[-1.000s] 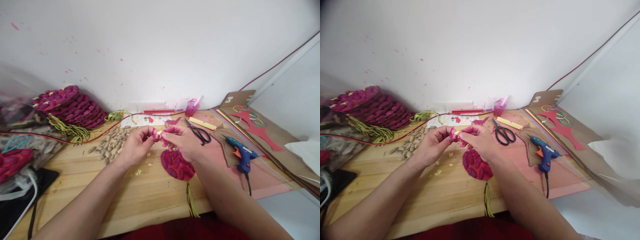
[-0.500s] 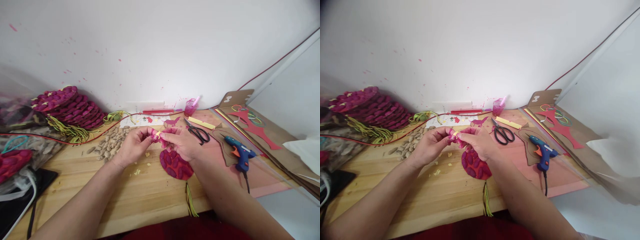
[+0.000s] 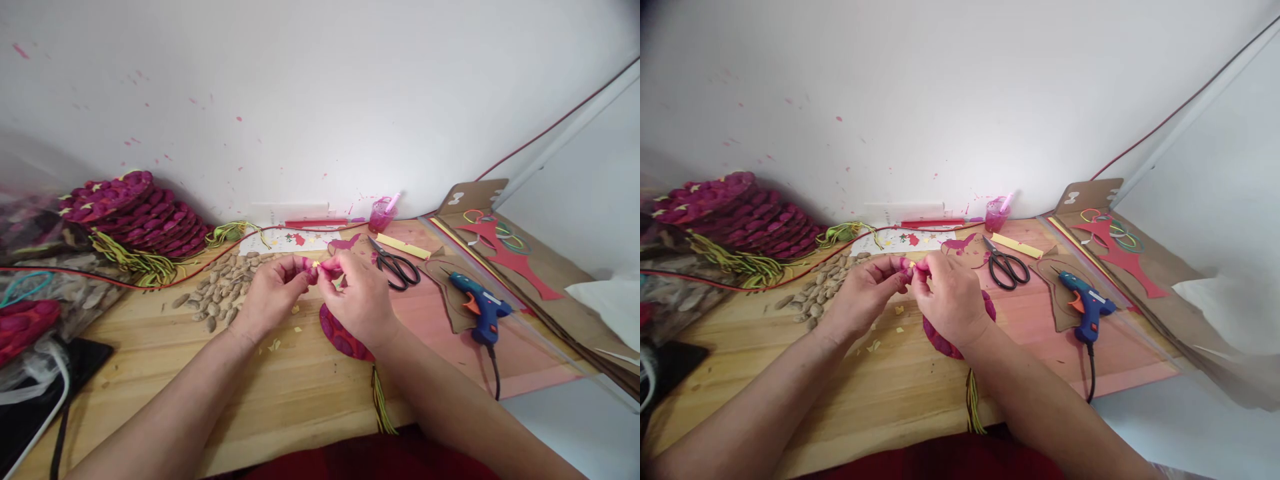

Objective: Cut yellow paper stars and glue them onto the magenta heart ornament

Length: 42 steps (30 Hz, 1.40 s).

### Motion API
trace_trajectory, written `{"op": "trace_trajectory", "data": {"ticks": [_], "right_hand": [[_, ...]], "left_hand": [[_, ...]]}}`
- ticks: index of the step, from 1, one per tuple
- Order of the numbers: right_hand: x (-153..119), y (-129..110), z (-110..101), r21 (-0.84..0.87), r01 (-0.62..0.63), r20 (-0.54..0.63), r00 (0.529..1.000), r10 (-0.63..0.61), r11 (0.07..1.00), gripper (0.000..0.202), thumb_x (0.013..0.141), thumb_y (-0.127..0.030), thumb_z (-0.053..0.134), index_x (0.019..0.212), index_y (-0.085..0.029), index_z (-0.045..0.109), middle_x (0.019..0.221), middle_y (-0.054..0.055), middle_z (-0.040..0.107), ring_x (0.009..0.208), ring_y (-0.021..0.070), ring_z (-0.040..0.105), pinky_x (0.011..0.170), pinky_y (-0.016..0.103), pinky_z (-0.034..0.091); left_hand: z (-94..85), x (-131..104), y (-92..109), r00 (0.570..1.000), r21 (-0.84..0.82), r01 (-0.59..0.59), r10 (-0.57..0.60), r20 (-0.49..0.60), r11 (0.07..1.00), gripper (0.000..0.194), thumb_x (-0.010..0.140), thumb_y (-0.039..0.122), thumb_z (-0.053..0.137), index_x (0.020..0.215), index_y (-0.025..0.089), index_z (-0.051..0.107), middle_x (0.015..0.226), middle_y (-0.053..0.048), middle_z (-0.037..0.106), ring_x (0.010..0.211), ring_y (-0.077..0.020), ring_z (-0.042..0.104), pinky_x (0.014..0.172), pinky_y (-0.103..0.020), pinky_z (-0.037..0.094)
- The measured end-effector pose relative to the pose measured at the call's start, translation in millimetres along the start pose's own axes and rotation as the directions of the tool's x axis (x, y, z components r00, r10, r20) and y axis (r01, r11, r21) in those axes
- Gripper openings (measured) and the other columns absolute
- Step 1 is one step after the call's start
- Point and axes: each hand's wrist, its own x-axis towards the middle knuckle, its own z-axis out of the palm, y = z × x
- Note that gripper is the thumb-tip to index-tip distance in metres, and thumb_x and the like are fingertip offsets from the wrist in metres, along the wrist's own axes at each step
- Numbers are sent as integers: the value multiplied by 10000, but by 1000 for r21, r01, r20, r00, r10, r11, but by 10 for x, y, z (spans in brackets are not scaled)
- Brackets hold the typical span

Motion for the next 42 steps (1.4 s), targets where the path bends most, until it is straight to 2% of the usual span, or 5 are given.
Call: {"op": "trace_trajectory", "data": {"ticks": [5,10,14,26,42], "right_hand": [[41,-18,-17,208,-166,35,986,163,964,63,814,-195,633,779,-210,582,755,26,695,690,161,654,646,287,498],[134,42,-65,586,-625,447,780,438,516,174,778,-324,730,785,-193,617,737,10,700,607,125,631,498,227,459],[153,105,-78,630,-716,584,692,425,300,225,740,-353,782,801,-169,669,707,7,686,572,96,595,452,192,410],[129,79,-56,631,-675,504,732,458,383,264,707,-351,819,828,-174,665,769,18,711,616,110,627,501,213,450],[190,89,-121,591,-805,737,566,370,56,246,630,-330,848,732,-159,704,616,-12,642,543,88,549,467,207,339]], "left_hand": [[-2,-8,8,1000,23,-11,11,-9,1000,102,808,262,700,850,169,701,787,9,670,705,-101,560,650,-216,445],[-28,-4,32,999,52,-39,38,32,998,123,819,274,692,858,157,688,758,-1,657,696,-110,548,642,-226,438],[-44,1,50,998,80,-54,51,44,995,118,836,266,666,861,151,678,770,-10,662,708,-114,555,652,-229,437],[-17,-14,60,998,69,-59,56,41,996,154,827,308,677,851,155,671,787,-30,679,732,-147,594,677,-251,460],[-93,4,16,975,202,-211,193,106,956,134,897,295,603,868,170,640,803,-29,653,752,-152,584,716,-266,459]]}}
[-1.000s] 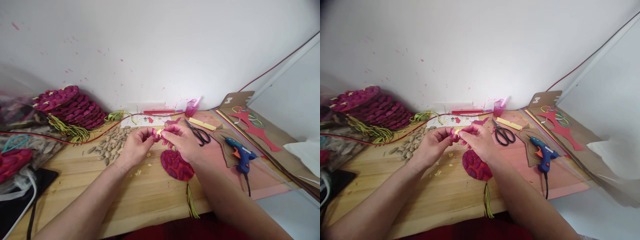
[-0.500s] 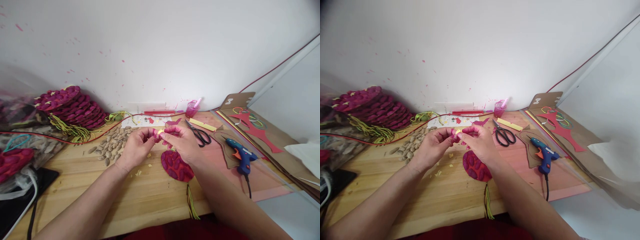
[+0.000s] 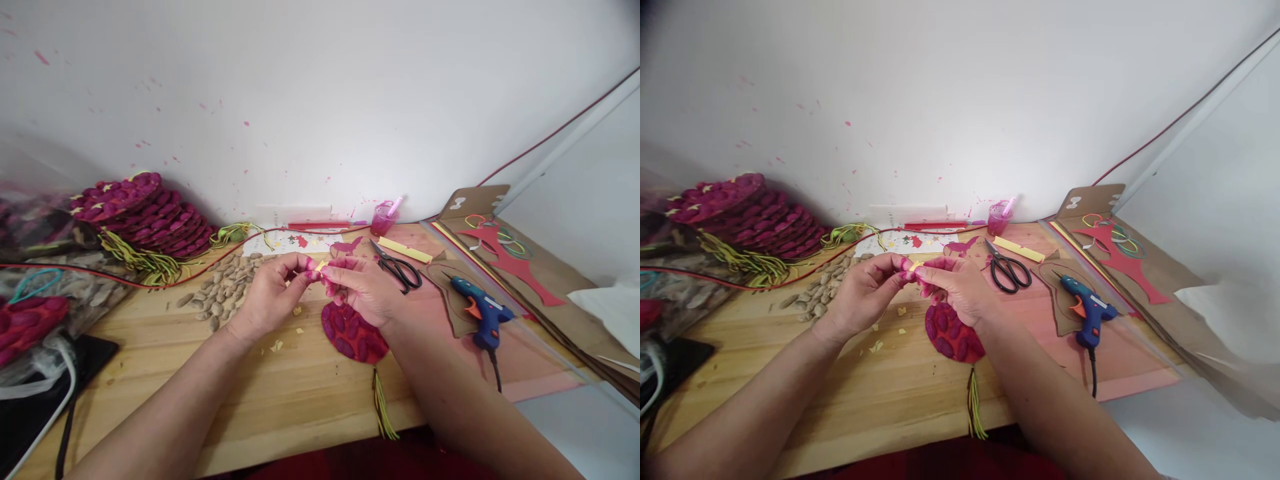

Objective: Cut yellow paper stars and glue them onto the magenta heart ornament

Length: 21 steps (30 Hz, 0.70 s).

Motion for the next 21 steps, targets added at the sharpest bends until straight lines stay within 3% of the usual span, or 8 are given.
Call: {"op": "trace_trajectory", "data": {"ticks": [4,8,13,16,18,21], "right_hand": [[9,28,30,-92,72,-101,992,-81,993,250,653,-336,830,743,-166,669,604,-15,636,541,101,556,468,215,366],[2,66,96,-335,204,-214,934,-286,920,217,708,-321,781,773,-178,632,690,11,678,585,128,608,493,241,431],[-13,165,135,-591,365,-196,800,-567,719,134,777,-285,701,774,-194,603,756,26,691,663,152,644,627,292,503],[-25,208,142,-713,394,-150,723,-675,581,104,801,-278,670,769,-201,607,724,9,670,608,130,598,604,283,480],[-26,203,142,-706,391,-155,728,-668,590,109,798,-284,674,770,-201,609,726,9,668,581,121,579,574,276,465],[-1,158,115,-503,342,-195,850,-489,794,175,762,-317,724,786,-195,602,755,21,686,619,135,618,550,264,462]], "left_hand": [[33,5,14,998,-83,62,-61,6,995,144,869,308,641,870,165,661,804,-34,677,732,-149,588,694,-259,465],[67,6,44,993,-141,112,-117,-29,984,150,838,312,678,855,163,677,801,-27,682,732,-140,590,688,-245,464],[83,5,51,986,-144,148,-157,-58,979,158,799,310,712,839,161,682,757,-8,648,681,-127,545,651,-243,444],[87,6,44,985,-171,149,-162,-63,974,140,793,290,709,845,162,685,756,-1,637,675,-122,526,651,-241,438],[88,8,46,985,-181,148,-162,-65,972,123,798,278,700,840,163,686,763,-2,640,676,-120,522,650,-238,436],[83,8,59,985,-179,151,-163,-57,972,114,815,277,683,834,164,683,763,-9,653,693,-127,540,657,-240,440]]}}
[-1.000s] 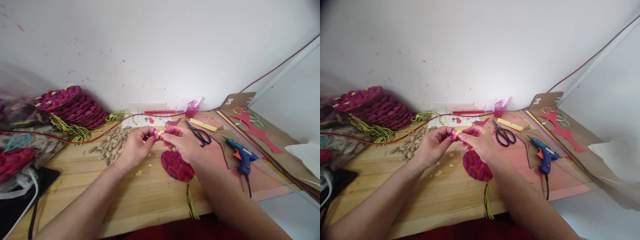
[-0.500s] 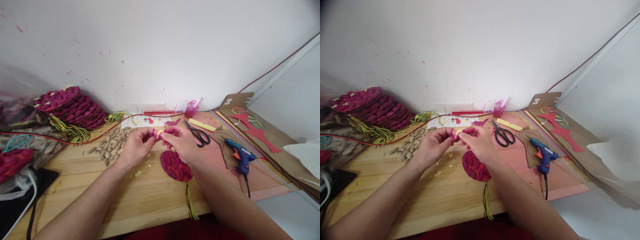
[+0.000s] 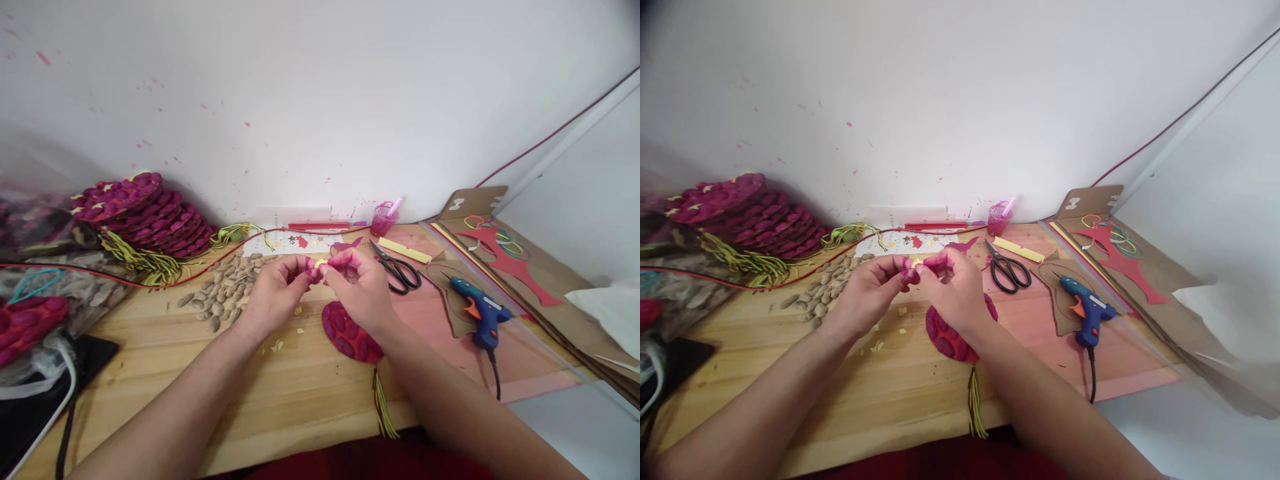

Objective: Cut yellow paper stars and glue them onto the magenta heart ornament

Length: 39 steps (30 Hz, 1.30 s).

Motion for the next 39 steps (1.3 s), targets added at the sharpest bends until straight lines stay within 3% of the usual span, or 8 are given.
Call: {"op": "trace_trajectory", "data": {"ticks": [2,5,14,22,26,30,36,39], "right_hand": [[45,5,-29,168,-167,116,982,149,972,230,731,-351,761,798,-190,612,734,16,690,617,136,625,511,244,437],[93,33,-64,295,-298,220,946,239,908,274,689,-377,800,809,-183,649,695,2,686,592,121,607,486,225,395],[109,37,-92,395,-436,314,891,327,809,229,632,-318,840,743,-181,693,653,-9,673,577,106,587,503,220,367],[106,37,-96,436,-536,409,833,372,722,215,664,-307,811,749,-174,665,650,-9,660,584,112,585,485,218,346],[82,-1,-34,376,-405,240,911,334,833,243,657,-308,803,742,-176,618,657,-6,668,555,110,583,473,223,363],[40,-9,33,220,-179,67,983,168,959,210,719,-288,754,776,-183,582,701,3,686,590,124,624,512,240,438],[-25,95,76,-63,152,-29,988,-154,986,82,831,-246,645,837,-198,579,777,20,701,688,155,679,630,283,517],[-33,110,73,-160,229,-35,971,-237,960,69,828,-232,647,829,-202,585,770,16,696,669,148,668,627,280,515]], "left_hand": [[-6,-1,11,1000,6,10,-10,12,1000,117,825,278,669,833,162,682,770,-22,666,715,-139,561,668,-248,444],[-20,3,21,999,12,17,-17,29,1000,116,828,271,655,829,158,680,775,-31,678,716,-146,573,671,-255,445],[-45,17,-2,996,12,-26,25,80,1000,102,844,256,633,829,159,662,765,-21,670,713,-140,575,689,-258,448],[-79,35,-17,993,34,-55,51,106,998,57,829,211,629,805,162,645,745,-8,659,690,-127,565,681,-247,443],[-57,33,-10,995,6,-23,23,102,1000,78,824,234,646,808,158,655,742,-13,665,684,-128,569,661,-245,444],[-40,27,-16,996,-30,17,-15,84,999,96,825,249,662,817,153,665,755,-10,661,696,-119,560,657,-231,443],[-31,26,-41,999,-47,43,-41,31,998,130,793,257,705,845,142,675,759,-3,641,682,-113,527,651,-227,444],[-24,21,-41,999,-51,51,-50,14,997,145,802,271,698,856,138,675,762,-4,640,681,-112,532,647,-227,443]]}}
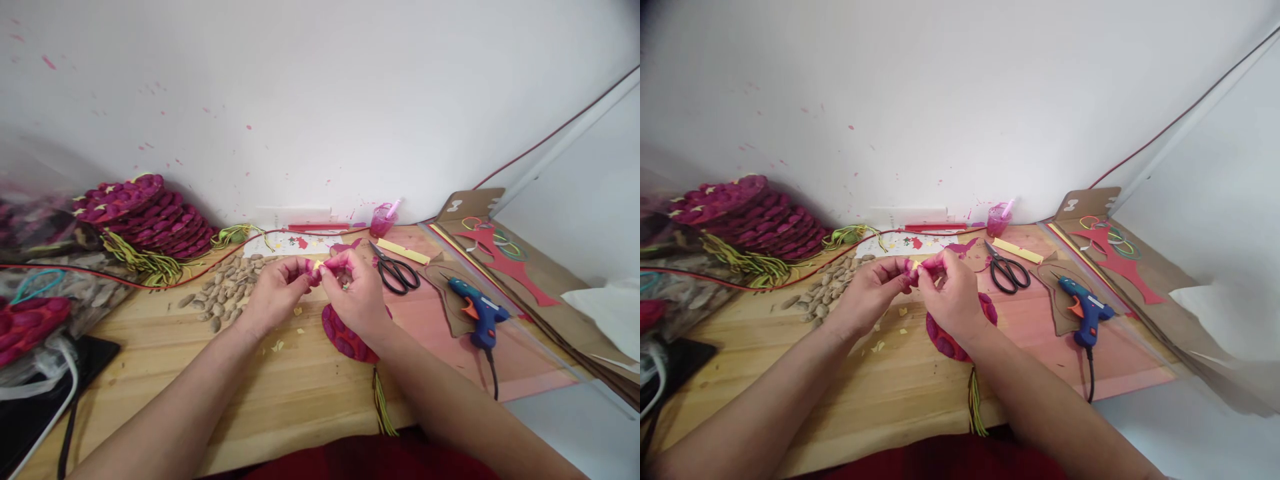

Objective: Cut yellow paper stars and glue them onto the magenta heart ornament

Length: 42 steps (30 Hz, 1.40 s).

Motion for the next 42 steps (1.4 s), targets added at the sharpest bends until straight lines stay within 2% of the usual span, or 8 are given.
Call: {"op": "trace_trajectory", "data": {"ticks": [3,7,16,22,25,28,31,42], "right_hand": [[25,-14,-13,133,-116,69,992,108,984,86,826,-241,653,841,-199,578,774,18,697,695,155,679,630,280,526],[85,-37,-39,302,-301,175,950,258,904,156,777,-242,702,875,-185,596,754,-2,690,621,125,655,547,242,493],[117,-15,-64,440,-485,228,874,429,756,206,691,-281,779,797,-166,645,659,-7,694,534,101,612,458,201,415],[126,-20,-78,492,-594,336,804,490,637,228,653,-262,804,779,-165,642,673,-2,705,526,93,602,453,194,397],[115,-30,-66,455,-548,278,836,473,702,224,665,-270,797,794,-176,641,659,-10,691,537,108,615,455,206,406],[95,-46,-51,386,-444,206,896,394,808,222,691,-289,791,843,-183,668,737,5,709,575,117,631,479,225,441],[82,-59,-47,328,-383,170,923,345,863,216,704,-305,791,842,-177,685,802,27,721,599,122,638,494,238,462],[89,0,-25,402,-437,170,899,403,805,221,692,-351,806,800,-189,703,729,22,732,553,124,632,467,224,437]], "left_hand": [[4,-3,9,1000,17,1,-1,-14,1000,140,818,277,682,847,140,677,751,-1,641,675,-110,533,645,-227,440],[1,4,9,1000,37,-18,19,-24,999,121,827,268,674,837,147,681,746,3,650,671,-108,532,642,-228,436],[-3,0,1,997,76,-75,75,3,994,143,855,274,644,836,135,667,775,-21,657,732,-128,558,701,-253,451],[-8,1,-7,997,83,-79,78,7,993,136,840,273,652,830,138,656,776,-25,657,727,-135,566,707,-265,456],[-7,7,-6,998,75,-50,52,-22,996,133,817,271,675,815,138,666,757,-19,659,713,-127,564,688,-249,449],[-7,10,-7,997,54,-31,35,-66,998,137,804,273,687,816,139,669,748,-13,660,686,-119,557,663,-238,442],[-9,6,-9,995,47,-43,47,-86,998,142,803,281,692,816,142,666,757,-11,660,680,-115,555,652,-231,438],[15,-9,0,988,139,-121,133,-83,983,159,836,312,666,859,155,676,793,-22,672,728,-144,590,693,-253,470]]}}
